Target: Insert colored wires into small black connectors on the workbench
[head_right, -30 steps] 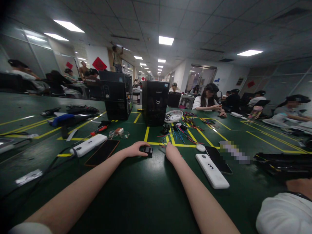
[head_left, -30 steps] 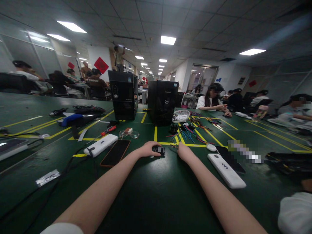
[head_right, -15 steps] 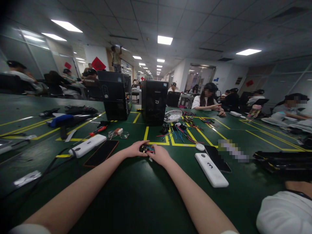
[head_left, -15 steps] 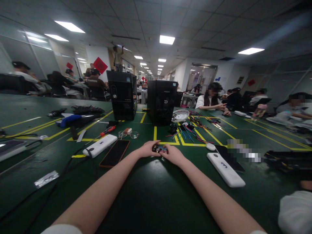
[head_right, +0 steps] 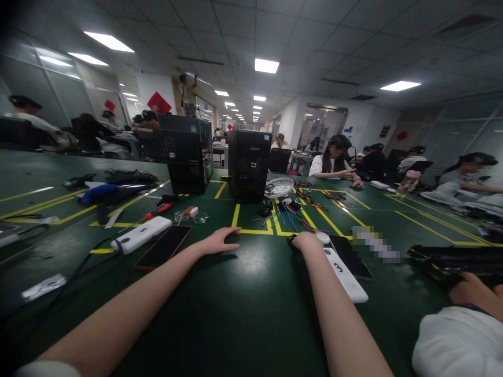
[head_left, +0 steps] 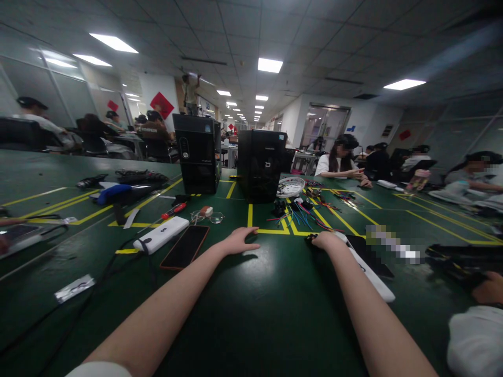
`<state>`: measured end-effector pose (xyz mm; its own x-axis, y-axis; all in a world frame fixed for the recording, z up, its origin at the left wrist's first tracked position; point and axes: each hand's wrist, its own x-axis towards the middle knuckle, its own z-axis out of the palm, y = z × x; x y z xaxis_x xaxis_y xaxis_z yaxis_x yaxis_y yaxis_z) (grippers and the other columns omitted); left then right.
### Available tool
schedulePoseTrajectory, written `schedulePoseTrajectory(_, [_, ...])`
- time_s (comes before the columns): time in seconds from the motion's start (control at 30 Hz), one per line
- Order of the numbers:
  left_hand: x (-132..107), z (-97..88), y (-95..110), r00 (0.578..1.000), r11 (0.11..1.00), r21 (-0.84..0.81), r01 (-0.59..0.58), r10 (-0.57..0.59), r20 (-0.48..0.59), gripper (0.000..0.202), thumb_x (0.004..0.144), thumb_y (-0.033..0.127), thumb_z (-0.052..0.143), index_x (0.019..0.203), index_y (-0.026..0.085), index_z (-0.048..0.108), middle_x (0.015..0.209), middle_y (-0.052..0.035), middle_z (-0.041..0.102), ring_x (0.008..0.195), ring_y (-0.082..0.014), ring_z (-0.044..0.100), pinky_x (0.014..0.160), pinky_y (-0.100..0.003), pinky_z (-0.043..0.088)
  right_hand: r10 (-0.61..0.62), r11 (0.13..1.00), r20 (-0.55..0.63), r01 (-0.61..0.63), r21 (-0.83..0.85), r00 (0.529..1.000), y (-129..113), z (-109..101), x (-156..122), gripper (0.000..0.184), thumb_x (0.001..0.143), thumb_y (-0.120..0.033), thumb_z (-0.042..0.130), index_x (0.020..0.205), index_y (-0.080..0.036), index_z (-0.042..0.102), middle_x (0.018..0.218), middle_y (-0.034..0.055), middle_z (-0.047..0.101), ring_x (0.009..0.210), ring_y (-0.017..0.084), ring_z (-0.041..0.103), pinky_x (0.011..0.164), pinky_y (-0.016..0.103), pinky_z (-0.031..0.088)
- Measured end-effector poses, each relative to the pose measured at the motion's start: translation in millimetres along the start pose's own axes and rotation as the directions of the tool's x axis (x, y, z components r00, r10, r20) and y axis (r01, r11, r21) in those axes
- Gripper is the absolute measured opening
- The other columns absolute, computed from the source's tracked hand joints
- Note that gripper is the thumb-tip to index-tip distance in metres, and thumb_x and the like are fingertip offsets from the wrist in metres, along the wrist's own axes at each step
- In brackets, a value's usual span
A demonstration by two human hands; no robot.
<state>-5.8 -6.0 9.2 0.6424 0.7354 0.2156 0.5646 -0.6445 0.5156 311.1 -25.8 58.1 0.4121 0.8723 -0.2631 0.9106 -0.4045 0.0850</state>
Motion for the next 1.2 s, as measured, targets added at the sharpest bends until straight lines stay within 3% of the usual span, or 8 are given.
schedulePoseTrajectory(0.2, [0,-1.2,2,1.0,1.0,0.01,0.001,-0.001,0.011,0.066,0.077,0.058,0.049,0.13,0.019,0.042,0.128,-0.0087,0.05,0.117,-0.0259,0.045,0.099,-0.037,0.033,0.064,0.997,0.007,-0.064,0.03,0.998,22,-6,9,0.04,0.072,-0.038,0.059,0.101,-0.011,0.065,0.112,0.0157,0.059,0.1,0.028,0.058,0.075,0.033,0.048])
schedulePoseTrajectory(0.37, [0,-2.8,4,1.0,1.0,0.021,-0.001,0.001,0.023,0.059,0.079,0.057,0.048,0.125,0.021,0.048,0.127,-0.0085,0.051,0.116,-0.0261,0.046,0.098,-0.038,0.033,0.04,0.936,-0.011,-0.034,0.35,0.999,28,-22,-7,0.039,0.085,-0.036,0.041,0.106,-0.008,0.059,0.106,0.0171,0.06,0.072,0.018,0.064,0.055,0.025,0.049])
schedulePoseTrajectory(0.47, [1,-2.8,4,0.999,0.999,0.021,-0.03,0.03,0.019,0.051,0.081,0.054,0.047,0.12,0.021,0.053,0.123,-0.0073,0.054,0.113,-0.0253,0.048,0.097,-0.037,0.034,0.011,0.902,-0.039,0.007,0.431,0.999,32,-24,-10,0.036,0.087,-0.028,0.037,0.112,-0.01,0.056,0.102,0.0158,0.061,0.064,0.014,0.062,0.05,0.022,0.047])
schedulePoseTrajectory(0.7, [1,-1.2,1,0.998,0.998,0.014,-0.066,0.066,-0.004,0.044,0.081,0.048,0.05,0.115,0.021,0.056,0.118,-0.0065,0.057,0.11,-0.0243,0.05,0.096,-0.036,0.036,-0.102,0.887,-0.016,0.098,0.45,0.995,44,-17,-3,0.037,0.085,-0.018,0.037,0.12,-0.014,0.049,0.085,0.0099,0.062,0.054,0.01,0.056,0.05,0.021,0.046])
schedulePoseTrajectory(0.83, [1,-0.4,1,0.996,0.996,0.043,-0.081,0.082,-0.017,0.041,0.081,0.045,0.051,0.113,0.02,0.058,0.116,-0.0063,0.059,0.108,-0.0235,0.051,0.096,-0.035,0.036,-0.139,0.905,-0.051,0.148,0.399,0.989,51,-21,-2,0.033,0.08,-0.012,0.039,0.108,-0.011,0.057,0.075,0.0077,0.061,0.052,0.011,0.054,0.052,0.022,0.044])
schedulePoseTrajectory(0.97, [1,0.0,1,0.996,0.995,0.054,-0.085,0.086,-0.019,0.038,0.081,0.043,0.052,0.111,0.021,0.059,0.115,-0.006,0.059,0.108,-0.023,0.051,0.095,-0.034,0.037,-0.159,0.953,-0.139,0.188,0.239,0.978,51,-26,-2,0.025,0.077,-0.013,0.043,0.091,-0.009,0.064,0.081,0.0109,0.064,0.065,0.014,0.058,0.056,0.022,0.042])
schedulePoseTrajectory(1.1, [2,-0.1,0,0.995,0.994,0.044,-0.096,0.097,-0.016,0.035,0.081,0.042,0.053,0.108,0.021,0.06,0.116,-0.0058,0.059,0.109,-0.0227,0.051,0.096,-0.035,0.036,-0.189,0.952,-0.217,0.233,0.198,0.958,46,-26,-3,0.026,0.079,-0.017,0.047,0.095,-0.01,0.065,0.092,0.012,0.065,0.078,0.017,0.059,0.063,0.022,0.041])
schedulePoseTrajectory(1.2, [2,-0.1,-1,0.995,0.995,0.033,-0.095,0.096,-0.011,0.035,0.081,0.041,0.054,0.108,0.021,0.061,0.116,-0.006,0.059,0.109,-0.0227,0.051,0.097,-0.035,0.036,-0.223,0.943,-0.198,0.262,0.205,0.955,45,-24,-4,0.027,0.077,-0.016,0.049,0.097,-0.011,0.066,0.091,0.0105,0.066,0.077,0.016,0.059,0.064,0.022,0.041])
